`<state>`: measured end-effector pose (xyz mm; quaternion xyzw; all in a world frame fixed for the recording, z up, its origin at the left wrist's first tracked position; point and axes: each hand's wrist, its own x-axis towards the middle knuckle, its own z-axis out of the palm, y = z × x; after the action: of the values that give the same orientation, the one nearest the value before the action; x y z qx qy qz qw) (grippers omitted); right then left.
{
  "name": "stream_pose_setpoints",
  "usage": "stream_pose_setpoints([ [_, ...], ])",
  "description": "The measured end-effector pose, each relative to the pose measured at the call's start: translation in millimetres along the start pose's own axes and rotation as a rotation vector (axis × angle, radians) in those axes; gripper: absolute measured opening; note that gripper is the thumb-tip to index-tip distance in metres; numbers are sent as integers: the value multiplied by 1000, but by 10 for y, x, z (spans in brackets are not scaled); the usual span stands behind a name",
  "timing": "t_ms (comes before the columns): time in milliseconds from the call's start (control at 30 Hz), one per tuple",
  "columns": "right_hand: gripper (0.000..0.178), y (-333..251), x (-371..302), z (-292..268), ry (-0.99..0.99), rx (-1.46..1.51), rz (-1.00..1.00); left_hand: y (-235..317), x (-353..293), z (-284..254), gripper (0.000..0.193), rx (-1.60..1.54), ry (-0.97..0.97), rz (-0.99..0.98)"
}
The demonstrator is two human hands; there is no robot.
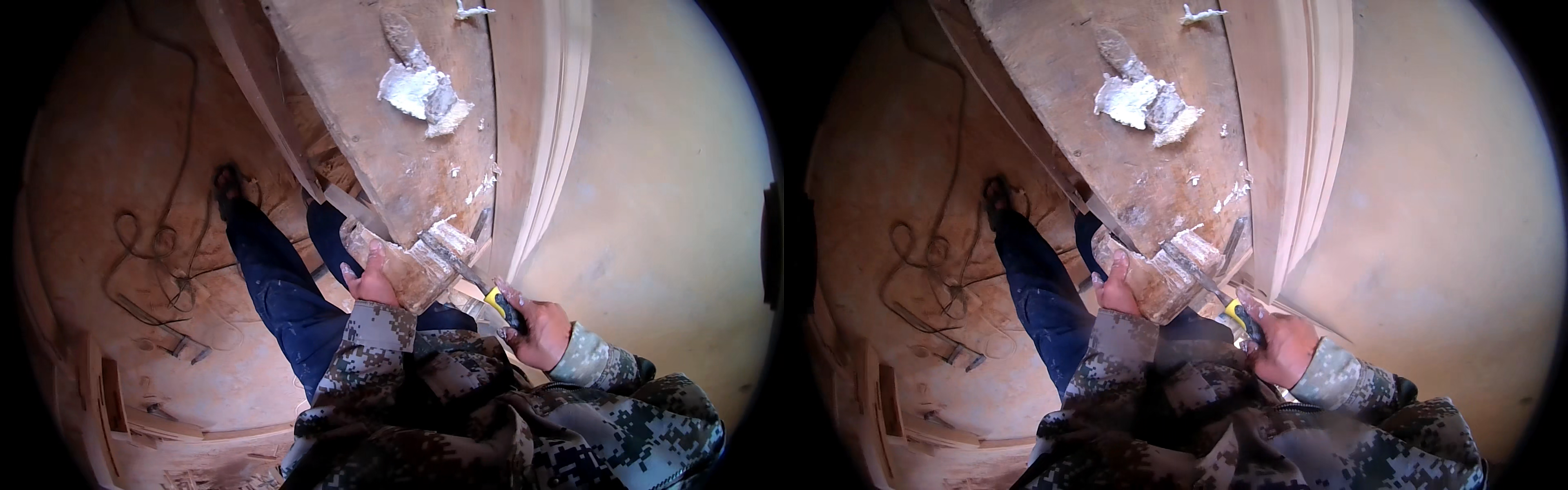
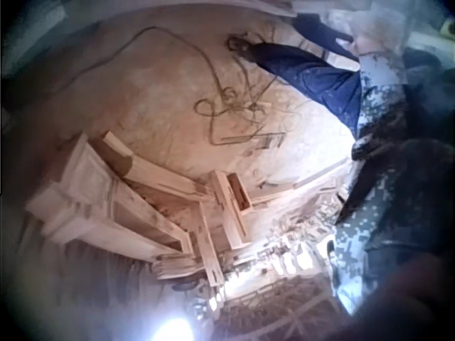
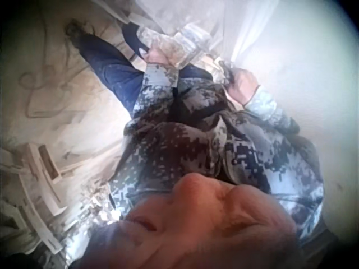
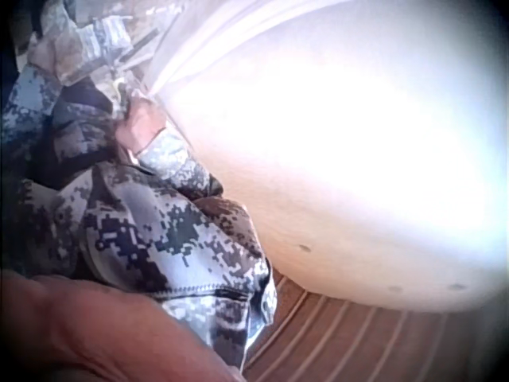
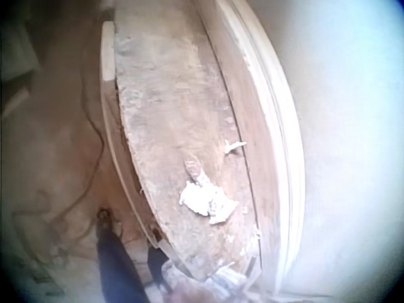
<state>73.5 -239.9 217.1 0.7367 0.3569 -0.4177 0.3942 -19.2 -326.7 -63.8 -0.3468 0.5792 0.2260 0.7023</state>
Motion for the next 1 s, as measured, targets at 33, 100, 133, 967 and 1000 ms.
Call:
stream_pose_setpoints([
  [33,68,97,53,-34,9,25,-56,55,-82,30,111,-21,28,17],
  [100,63,145,58,-211,126,17,-174,182,-233,132,109,-17,52,17],
  [133,61,153,3,-265,208,12,-209,218,-277,215,95,23,80,21],
  [967,57,-218,-64,-201,138,-291,-136,-51,-54,-35,108,-130,-76,82],
  [1000,57,-198,-58,-151,161,-247,-146,-227,-36,-95,98,-49,-134,314],
])
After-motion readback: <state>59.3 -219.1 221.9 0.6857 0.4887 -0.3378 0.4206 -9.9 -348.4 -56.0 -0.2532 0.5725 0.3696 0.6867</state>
